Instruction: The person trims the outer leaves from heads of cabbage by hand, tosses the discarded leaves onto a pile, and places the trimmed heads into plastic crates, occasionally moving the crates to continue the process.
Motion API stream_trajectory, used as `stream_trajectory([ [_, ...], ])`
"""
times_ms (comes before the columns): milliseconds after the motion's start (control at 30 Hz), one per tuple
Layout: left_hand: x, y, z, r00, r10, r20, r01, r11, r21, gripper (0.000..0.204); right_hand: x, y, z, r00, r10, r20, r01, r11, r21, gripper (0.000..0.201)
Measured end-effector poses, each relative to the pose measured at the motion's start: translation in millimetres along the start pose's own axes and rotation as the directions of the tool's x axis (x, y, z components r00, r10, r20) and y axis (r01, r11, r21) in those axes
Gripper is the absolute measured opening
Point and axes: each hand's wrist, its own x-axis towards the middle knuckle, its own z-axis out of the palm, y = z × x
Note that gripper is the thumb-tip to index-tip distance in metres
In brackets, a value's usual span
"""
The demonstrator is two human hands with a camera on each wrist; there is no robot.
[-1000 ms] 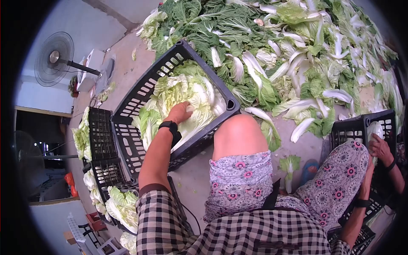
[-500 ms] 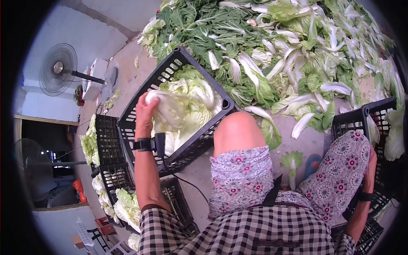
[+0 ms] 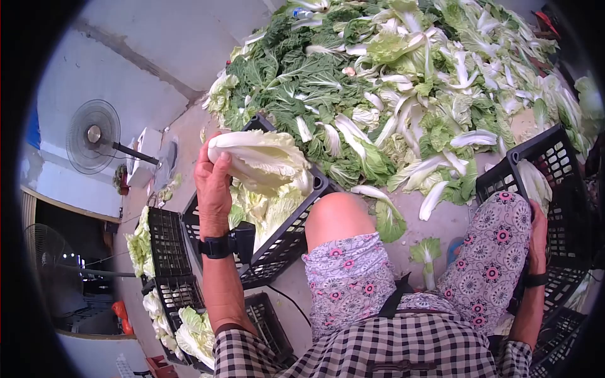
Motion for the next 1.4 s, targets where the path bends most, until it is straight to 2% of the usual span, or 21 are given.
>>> stream_trajectory([
  [100, -2, 17, 38, 0.992, 0.020, 0.123, -0.005, 0.993, -0.119, 0.054, 6, 11, -3, 0.997, 0.049, 0.052, -0.056, 0.988, 0.145, 0.035],
  [133, -5, 24, 55, 0.987, 0.032, 0.154, -0.012, 0.992, -0.129, 0.056, 8, 18, -4, 0.996, 0.083, 0.018, -0.085, 0.949, 0.303, 0.031],
  [200, -9, 27, 81, 0.973, 0.050, 0.226, -0.023, 0.992, -0.121, 0.055, 11, 15, -18, 0.997, 0.021, -0.072, 0.002, 0.953, 0.305, 0.029],
  [300, -20, 35, 116, 0.938, 0.063, 0.341, -0.054, 0.998, -0.037, 0.054, 7, -63, -39, 0.998, -0.031, -0.054, 0.049, 0.928, 0.368, 0.029],
  [367, -32, 42, 144, 0.903, 0.051, 0.427, -0.057, 0.998, 0.001, 0.055, -6, -126, -48, 0.988, -0.133, 0.083, 0.081, 0.885, 0.459, 0.035],
  [400, -39, 42, 155, 0.886, 0.073, 0.457, -0.087, 0.996, 0.009, 0.055, -12, -154, -53, 0.953, -0.238, 0.189, 0.148, 0.905, 0.398, 0.043],
  [433, -50, 47, 167, 0.867, 0.074, 0.492, -0.095, 0.995, 0.018, 0.056, -16, -172, -48, 0.890, -0.417, 0.183, 0.352, 0.885, 0.306, 0.051],
  [500, -72, 51, 189, 0.805, 0.144, 0.576, -0.131, 0.989, -0.063, 0.057, -25, -196, -25, 0.697, -0.705, 0.134, 0.667, 0.705, 0.243, 0.073],
  [533, -81, 50, 199, 0.760, 0.215, 0.613, -0.148, 0.976, -0.158, 0.057, -27, -201, -7, 0.625, -0.774, 0.100, 0.734, 0.626, 0.262, 0.080],
  [600, -95, 49, 216, 0.655, 0.365, 0.662, -0.212, 0.929, -0.302, 0.065, -36, -213, 22, 0.585, -0.811, 0.017, 0.739, 0.541, 0.401, 0.084],
  [667, -103, 51, 226, 0.771, 0.279, 0.572, -0.133, 0.949, -0.285, 0.074, -39, -218, 19, 0.696, -0.691, 0.195, 0.457, 0.636, 0.622, 0.079],
  [700, -107, 51, 229, 0.825, 0.229, 0.517, -0.093, 0.957, -0.275, 0.078, -40, -220, 17, 0.716, -0.632, 0.297, 0.287, 0.653, 0.701, 0.077],
  [733, -108, 52, 234, 0.851, 0.213, 0.479, -0.098, 0.962, -0.254, 0.088, -36, -214, 22, 0.728, -0.675, 0.117, 0.424, 0.579, 0.697, 0.070],
  [833, -97, 42, 213, 0.827, 0.153, 0.541, -0.060, 0.981, -0.187, 0.082, -27, -202, -8, 0.875, -0.484, 0.026, 0.259, 0.513, 0.818, 0.062],
  [867, -93, 42, 201, 0.813, 0.125, 0.569, -0.059, 0.989, -0.133, 0.072, -20, -193, -21, 0.884, -0.464, -0.059, 0.313, 0.495, 0.811, 0.060],
  [900, -91, 41, 191, 0.820, 0.103, 0.562, -0.064, 0.994, -0.089, 0.061, -15, -182, -36, 0.888, -0.438, -0.140, 0.363, 0.479, 0.800, 0.058],
  [967, -86, 32, 167, 0.855, 0.087, 0.511, -0.104, 0.995, 0.005, 0.054, -15, -166, -75, 0.929, -0.265, -0.258, 0.369, 0.652, 0.662, 0.056],
  [1067, -83, 24, 144, 0.902, 0.042, 0.431, -0.069, 0.996, 0.048, 0.047, -11, -127, -111, 0.840, -0.179, -0.511, 0.459, 0.738, 0.495, 0.053],
  [1167, -83, 12, 130, 0.929, 0.011, 0.370, -0.035, 0.998, 0.058, 0.043, -10, -85, -136, 0.738, -0.166, -0.654, 0.384, 0.900, 0.205, 0.053],
  [1300, -86, 8, 124, 0.923, -0.037, 0.383, -0.005, 0.994, 0.107, 0.039, 2, -50, -142, 0.632, -0.213, -0.745, 0.173, 0.976, -0.133, 0.057],
  [1400, -88, 9, 124, 0.915, -0.073, 0.396, 0.021, 0.991, 0.135, 0.039, 36, -6, -124, 0.716, -0.313, -0.624, 0.119, 0.936, -0.332, 0.075],
])
